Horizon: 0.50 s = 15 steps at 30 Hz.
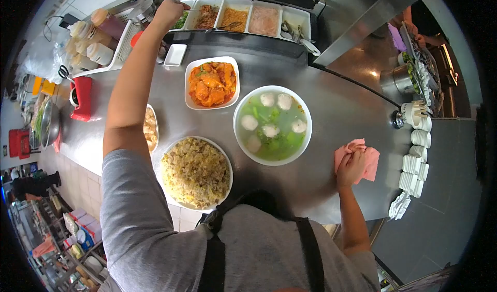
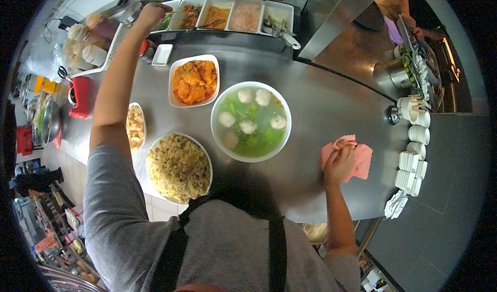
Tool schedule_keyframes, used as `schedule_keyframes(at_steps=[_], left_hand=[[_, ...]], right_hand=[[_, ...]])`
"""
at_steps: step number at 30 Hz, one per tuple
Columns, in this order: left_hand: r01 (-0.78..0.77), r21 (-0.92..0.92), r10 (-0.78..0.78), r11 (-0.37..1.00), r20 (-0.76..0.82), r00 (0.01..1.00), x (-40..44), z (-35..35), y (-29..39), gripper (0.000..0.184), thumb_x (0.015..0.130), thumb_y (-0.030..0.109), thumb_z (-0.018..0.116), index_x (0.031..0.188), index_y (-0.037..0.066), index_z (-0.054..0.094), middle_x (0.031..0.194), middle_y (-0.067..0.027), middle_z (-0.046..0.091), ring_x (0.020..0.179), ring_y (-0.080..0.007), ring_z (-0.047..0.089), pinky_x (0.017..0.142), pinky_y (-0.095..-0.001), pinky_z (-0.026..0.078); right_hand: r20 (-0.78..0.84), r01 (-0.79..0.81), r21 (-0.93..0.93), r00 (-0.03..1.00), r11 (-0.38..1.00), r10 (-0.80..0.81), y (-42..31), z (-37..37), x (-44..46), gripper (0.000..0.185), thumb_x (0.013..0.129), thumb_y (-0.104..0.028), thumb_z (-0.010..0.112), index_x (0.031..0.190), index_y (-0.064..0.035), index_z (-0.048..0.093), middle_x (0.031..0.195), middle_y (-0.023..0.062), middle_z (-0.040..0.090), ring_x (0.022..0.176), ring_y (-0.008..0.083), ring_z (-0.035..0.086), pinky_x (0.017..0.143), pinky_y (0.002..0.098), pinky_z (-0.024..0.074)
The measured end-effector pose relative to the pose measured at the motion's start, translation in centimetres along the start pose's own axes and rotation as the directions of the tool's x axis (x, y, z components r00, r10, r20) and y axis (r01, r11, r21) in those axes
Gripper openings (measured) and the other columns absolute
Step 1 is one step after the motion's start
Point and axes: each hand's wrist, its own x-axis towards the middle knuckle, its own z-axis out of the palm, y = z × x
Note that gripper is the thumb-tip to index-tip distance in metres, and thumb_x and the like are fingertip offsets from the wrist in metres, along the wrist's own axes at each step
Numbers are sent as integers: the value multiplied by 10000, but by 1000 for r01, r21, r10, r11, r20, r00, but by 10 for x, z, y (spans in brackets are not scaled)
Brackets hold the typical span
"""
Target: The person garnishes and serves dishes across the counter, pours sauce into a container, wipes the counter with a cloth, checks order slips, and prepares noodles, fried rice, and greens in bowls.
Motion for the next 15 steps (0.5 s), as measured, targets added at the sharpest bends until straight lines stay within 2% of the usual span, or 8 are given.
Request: schedule_keyframes(at_steps=[1, 2, 5, 6, 7, 11, 13, 15], left_hand=[[-16, -12, 16, 1000, -18, 1000, -15, -7, 16, 318, 755, 108, 539, 991, 83, 751, 934, -231, 694, 861, -313, 670, 824, -371, 491], [10, -20, -11, 1000, -37, 999, -26, -11, 28, 318, 749, 81, 531, 979, 64, 750, 830, -155, 702, 764, -228, 644, 753, -338, 490], [-81, -28, 81, 996, 4, 997, -70, -27, 69, 316, 768, 53, 519, 999, 51, 736, 741, -74, 655, 682, -143, 571, 681, -293, 459], [-83, -115, 89, 990, 43, 995, -84, -26, 78, 324, 782, 31, 500, 1020, 42, 721, 681, -20, 577, 634, -98, 487, 636, -257, 416], [-111, -137, 127, 984, 112, 986, -102, -26, 87, 294, 831, -10, 535, 1071, 34, 698, 876, -14, 643, 844, -111, 559, 794, -287, 464], [-184, -147, 223, 972, 317, 922, -188, 3, 133, 287, 835, -40, 517, 1070, 18, 671, 924, -46, 663, 889, -143, 582, 799, -292, 484], [-379, -18, 369, 925, 273, 888, -244, 24, 163, 343, 777, -88, 531, 1068, 32, 666, 916, -86, 647, 848, -219, 619, 780, -298, 497], [-688, 184, 645, 702, 244, 724, -270, 39, 162, 354, 734, -58, 562, 1050, 65, 660, 896, -120, 637, 849, -285, 627, 741, -358, 508]], right_hand=[[-24, 25, -13, 999, 1000, -26, 4, 3, 0, 76, 833, -50, 544, 903, -37, 569, 909, 152, 588, 863, 353, 566, 728, 434, 446], [-44, 47, -28, 998, 998, -48, 10, 7, 0, 80, 830, -52, 545, 905, -33, 565, 908, 157, 586, 858, 358, 566, 724, 438, 445], [-37, 30, -61, 999, 998, -32, 2, 3, -1, 59, 837, -33, 528, 888, -10, 548, 909, 164, 580, 867, 358, 567, 743, 424, 449], [-27, 14, -71, 1000, 997, -16, 0, 1, 1, 48, 841, -22, 520, 878, 0, 541, 910, 165, 578, 874, 356, 567, 754, 414, 451], [-11, 6, -79, 1000, 997, -7, 3, 1, -2, 54, 840, -27, 520, 879, 0, 546, 912, 166, 579, 874, 356, 568, 751, 417, 451], [-37, 28, -73, 999, 997, -31, 6, 2, -1, 62, 817, -65, 546, 855, -17, 556, 874, 161, 566, 830, 357, 566, 694, 443, 448], [-64, 47, -83, 997, 995, -53, 5, 2, -1, 62, 804, -80, 561, 838, -28, 559, 849, 156, 558, 801, 353, 565, 662, 450, 447], [-68, 55, -121, 996, 991, -64, 6, 2, -1, 59, 800, -83, 565, 830, -32, 562, 841, 151, 559, 787, 346, 565, 647, 443, 447]])
